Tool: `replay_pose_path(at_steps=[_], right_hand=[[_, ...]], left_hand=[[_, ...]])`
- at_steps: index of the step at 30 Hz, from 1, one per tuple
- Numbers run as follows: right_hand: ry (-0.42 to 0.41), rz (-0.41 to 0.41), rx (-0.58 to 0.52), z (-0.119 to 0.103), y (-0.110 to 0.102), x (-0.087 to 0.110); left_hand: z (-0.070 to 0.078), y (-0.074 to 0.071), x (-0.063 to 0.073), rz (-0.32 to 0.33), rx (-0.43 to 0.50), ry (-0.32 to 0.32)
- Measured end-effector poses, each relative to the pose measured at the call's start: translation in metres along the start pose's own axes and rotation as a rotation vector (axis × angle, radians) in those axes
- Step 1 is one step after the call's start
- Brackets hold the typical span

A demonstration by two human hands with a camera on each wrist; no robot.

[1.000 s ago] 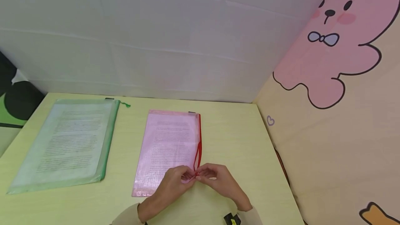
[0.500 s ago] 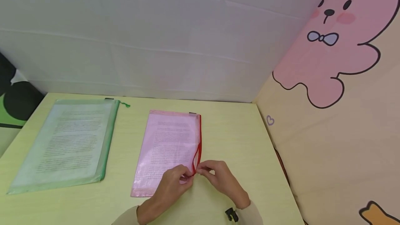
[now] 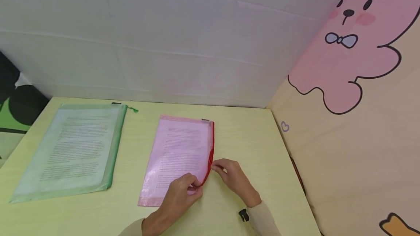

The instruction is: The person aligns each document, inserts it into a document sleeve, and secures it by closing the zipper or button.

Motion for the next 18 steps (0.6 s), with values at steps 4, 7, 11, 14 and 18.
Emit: replay_pose_path(at_steps=[4,7,11,14,18], right_hand=[[-0.003,0.012,0.03,0.008,-0.001,-0.005],[0.004,0.027,0.054,0.014,-0.002,-0.009],[0.027,0.043,0.087,0.025,-0.003,-0.012],[0.046,0.052,0.104,0.033,-0.004,-0.016],[0.046,0.078,0.13,0.042,-0.005,-0.02]], left_hand=[[0.004,-0.005,0.001,0.012,0.016,0.005],[0.006,-0.007,0.002,0.012,0.038,0.002],[0.008,-0.009,0.004,0.015,0.036,0.003],[0.01,-0.01,0.006,0.021,0.038,0.011],[0.013,-0.012,0.008,0.025,0.046,0.022]])
Point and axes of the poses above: each hand's wrist, its own x-axis away from the middle knuckle, its own y-axis out of the palm, z = x × y, the point moved 10 cm from there along -x, towards the middle knuckle, and after that the axes turned 3 degrees about -z, right-handed, at the moved point
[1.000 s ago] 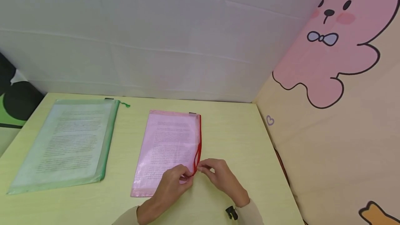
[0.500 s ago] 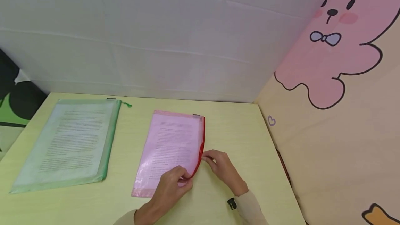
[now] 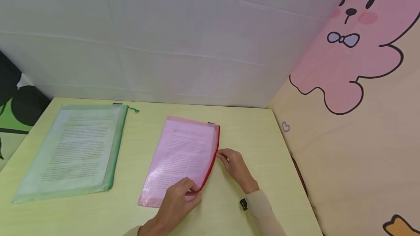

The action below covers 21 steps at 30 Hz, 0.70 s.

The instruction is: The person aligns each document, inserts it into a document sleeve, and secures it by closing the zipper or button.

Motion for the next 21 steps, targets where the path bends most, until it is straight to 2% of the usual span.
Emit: replay_pose_path(at_steps=[10,17,21], right_hand=[[0.01,0.047,0.032,0.02,0.001,-0.012],[-0.016,0.082,0.059,0.031,0.0,-0.021],[0.008,0.081,0.076,0.039,0.0,-0.028]], left_hand=[[0.007,-0.005,0.002,0.004,-0.004,0.012],[0.011,-0.009,0.004,0.019,-0.024,0.026],[0.012,-0.01,0.005,0.023,-0.021,0.028]])
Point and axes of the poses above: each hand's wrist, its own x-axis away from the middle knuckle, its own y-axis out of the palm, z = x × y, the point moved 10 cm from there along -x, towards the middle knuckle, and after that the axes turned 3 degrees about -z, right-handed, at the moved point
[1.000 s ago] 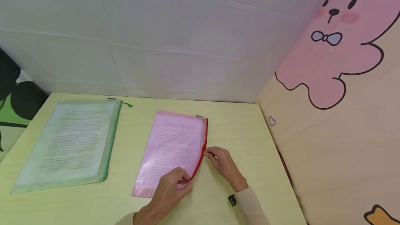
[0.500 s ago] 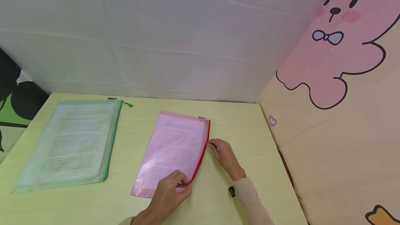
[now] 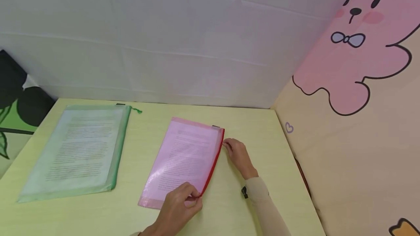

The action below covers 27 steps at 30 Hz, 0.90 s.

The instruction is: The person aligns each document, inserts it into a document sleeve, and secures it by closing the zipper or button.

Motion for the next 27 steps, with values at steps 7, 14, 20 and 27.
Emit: replay_pose_path(at_steps=[7,14,20,27], right_hand=[[0.062,0.021,0.035,0.018,-0.001,-0.011],[0.115,0.035,0.065,0.039,-0.005,-0.018],[0.125,0.051,0.079,0.049,-0.008,-0.021],[0.194,0.071,0.036,0.057,-0.005,-0.023]], left_hand=[[0.005,-0.004,0.003,0.026,0.01,0.042],[0.012,-0.008,0.008,0.065,0.003,0.102],[0.013,-0.01,0.009,0.052,0.004,0.104],[0.012,-0.011,0.009,0.056,0.039,0.095]])
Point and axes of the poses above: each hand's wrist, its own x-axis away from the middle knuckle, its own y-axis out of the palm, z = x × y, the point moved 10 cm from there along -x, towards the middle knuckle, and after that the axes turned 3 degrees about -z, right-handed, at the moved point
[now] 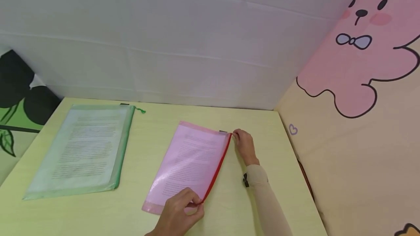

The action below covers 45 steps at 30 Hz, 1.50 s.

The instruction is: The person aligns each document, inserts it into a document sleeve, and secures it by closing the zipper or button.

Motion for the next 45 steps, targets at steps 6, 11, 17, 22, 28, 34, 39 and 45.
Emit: replay_pose_path(at_steps=[6,11,17,22,28,34,39,45], right_hand=[[0.183,-0.076,-0.108,0.007,0.004,0.008],[0.264,-0.135,-0.13,0.003,0.002,0.019],[0.371,-0.225,-0.28,-0.006,0.002,0.04],[0.447,-0.269,-0.382,-0.014,0.003,0.056],[0.536,-0.332,-0.467,-0.021,0.009,0.075],[0.563,-0.355,-0.554,-0.028,0.013,0.084],[0.576,-0.352,-0.571,-0.028,0.015,0.088],[0.551,-0.347,-0.61,-0.028,0.016,0.089]], left_hand=[[0.0,0.001,-0.001,0.022,0.007,0.018],[0.0,0.001,-0.001,0.032,-0.003,0.024],[-0.001,0.002,0.0,0.035,-0.003,0.017],[0.001,0.003,0.0,0.029,-0.017,0.011],[0.001,0.007,0.001,0.013,-0.027,-0.004],[0.002,0.01,0.002,-0.012,-0.035,-0.013],[0.001,0.014,0.003,-0.069,-0.019,-0.025],[0.001,0.022,0.005,-0.153,0.004,-0.017]])
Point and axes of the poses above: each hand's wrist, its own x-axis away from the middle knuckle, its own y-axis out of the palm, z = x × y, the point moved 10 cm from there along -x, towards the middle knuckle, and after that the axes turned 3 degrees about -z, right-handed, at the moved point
